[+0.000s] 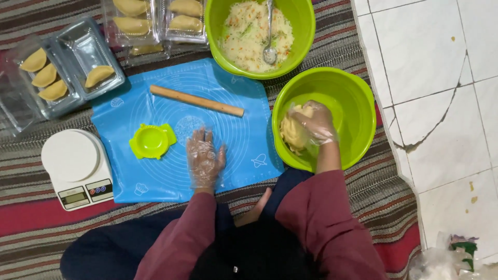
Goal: The person is filling a circular piece of dough with a savory mixture using a spoon, then using a yellow plastic mold to fold and seal the pastel into its final shape.
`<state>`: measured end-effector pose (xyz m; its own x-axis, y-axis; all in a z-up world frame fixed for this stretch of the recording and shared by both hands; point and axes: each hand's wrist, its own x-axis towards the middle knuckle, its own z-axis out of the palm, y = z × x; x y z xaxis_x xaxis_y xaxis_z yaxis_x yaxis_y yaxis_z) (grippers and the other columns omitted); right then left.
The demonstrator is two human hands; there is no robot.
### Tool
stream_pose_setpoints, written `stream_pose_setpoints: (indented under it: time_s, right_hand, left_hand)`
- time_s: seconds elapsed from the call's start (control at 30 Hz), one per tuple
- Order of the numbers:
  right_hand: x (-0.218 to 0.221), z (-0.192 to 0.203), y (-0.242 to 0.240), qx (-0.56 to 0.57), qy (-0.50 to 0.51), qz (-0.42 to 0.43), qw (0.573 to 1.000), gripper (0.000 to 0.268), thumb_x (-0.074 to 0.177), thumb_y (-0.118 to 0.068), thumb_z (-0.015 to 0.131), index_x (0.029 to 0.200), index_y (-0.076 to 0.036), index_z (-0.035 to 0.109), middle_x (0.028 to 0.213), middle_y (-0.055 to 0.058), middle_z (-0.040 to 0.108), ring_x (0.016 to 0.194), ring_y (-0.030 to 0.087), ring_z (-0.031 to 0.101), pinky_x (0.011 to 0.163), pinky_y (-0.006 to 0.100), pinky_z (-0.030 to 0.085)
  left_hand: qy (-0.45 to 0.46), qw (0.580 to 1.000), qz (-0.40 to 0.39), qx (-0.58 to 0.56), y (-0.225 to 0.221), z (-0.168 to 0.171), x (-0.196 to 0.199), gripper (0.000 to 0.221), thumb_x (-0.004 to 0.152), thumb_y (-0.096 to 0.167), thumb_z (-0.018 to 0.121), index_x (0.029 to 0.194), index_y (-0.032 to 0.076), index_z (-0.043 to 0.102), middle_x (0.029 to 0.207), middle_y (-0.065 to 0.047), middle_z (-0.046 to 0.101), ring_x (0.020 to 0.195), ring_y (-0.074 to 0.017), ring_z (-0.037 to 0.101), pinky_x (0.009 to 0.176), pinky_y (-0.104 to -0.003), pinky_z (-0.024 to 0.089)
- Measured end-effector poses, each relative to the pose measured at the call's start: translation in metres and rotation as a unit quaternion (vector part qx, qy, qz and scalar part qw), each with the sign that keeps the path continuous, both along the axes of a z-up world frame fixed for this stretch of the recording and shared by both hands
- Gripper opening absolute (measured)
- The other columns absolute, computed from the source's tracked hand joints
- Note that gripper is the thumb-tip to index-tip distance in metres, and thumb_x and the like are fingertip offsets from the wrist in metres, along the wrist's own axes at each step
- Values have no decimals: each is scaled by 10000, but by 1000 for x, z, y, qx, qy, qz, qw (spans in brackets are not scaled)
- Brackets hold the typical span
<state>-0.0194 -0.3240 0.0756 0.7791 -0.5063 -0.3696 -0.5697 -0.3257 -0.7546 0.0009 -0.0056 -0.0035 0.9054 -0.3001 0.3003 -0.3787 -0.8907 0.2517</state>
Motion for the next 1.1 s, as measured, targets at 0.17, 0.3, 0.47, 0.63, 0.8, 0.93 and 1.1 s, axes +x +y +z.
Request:
stream_pose_setpoints:
  time_s: [0.17,0.3,0.47,0.63,0.8,0.93,1.1]
  right_hand:
    - [-16,12,-11,-143,-129,-22,981,329,789,-176,829,1015,-133,594,800,61,621,822,256,674,768,370,547]
    - [-21,52,0,-261,-192,145,935,441,834,-93,819,1263,-76,723,907,212,715,871,410,708,719,515,574]
    - [-29,-41,-35,-351,-75,151,921,234,826,-385,872,873,-210,723,921,60,629,891,317,707,764,406,583]
    - [-44,1,11,-253,68,90,961,585,876,-560,803,1242,-209,510,890,156,714,970,403,719,902,501,566]
    - [-41,19,46,-250,184,109,944,436,878,-541,705,1087,-193,547,903,212,721,989,442,716,914,543,551]
    - [-34,11,49,-265,194,114,938,391,859,-461,731,1091,-191,569,905,215,727,998,447,719,924,533,553]
    - [-12,9,46,-251,214,118,937,406,922,-478,695,1129,-163,545,940,233,718,1006,436,720,928,549,552]
  left_hand:
    - [-6,1000,2,-6,3,-8,-1,614,799,432,803,1277,61,696,1367,-179,645,1333,-355,568,1168,-519,375]
    - [-32,999,-2,-5,4,-15,-1,633,809,448,801,1301,65,689,1398,-167,632,1363,-343,547,1192,-504,350]
    - [-40,999,3,-13,4,-23,-1,634,833,462,791,1321,74,674,1424,-162,614,1380,-341,528,1199,-505,331]
    - [4,1000,19,-4,4,-4,1,612,818,512,759,1258,90,711,1344,-147,665,1328,-323,582,1178,-496,380]
    - [-56,998,-1,-33,3,-18,5,645,834,483,785,1333,95,658,1417,-164,610,1369,-348,537,1191,-525,350]
    - [-54,998,-12,-25,3,-5,-1,624,852,476,773,1320,78,664,1408,-163,617,1365,-342,542,1193,-513,348]
    - [-31,999,-7,-15,5,-15,0,639,849,466,783,1338,73,660,1431,-171,606,1384,-351,522,1196,-526,333]
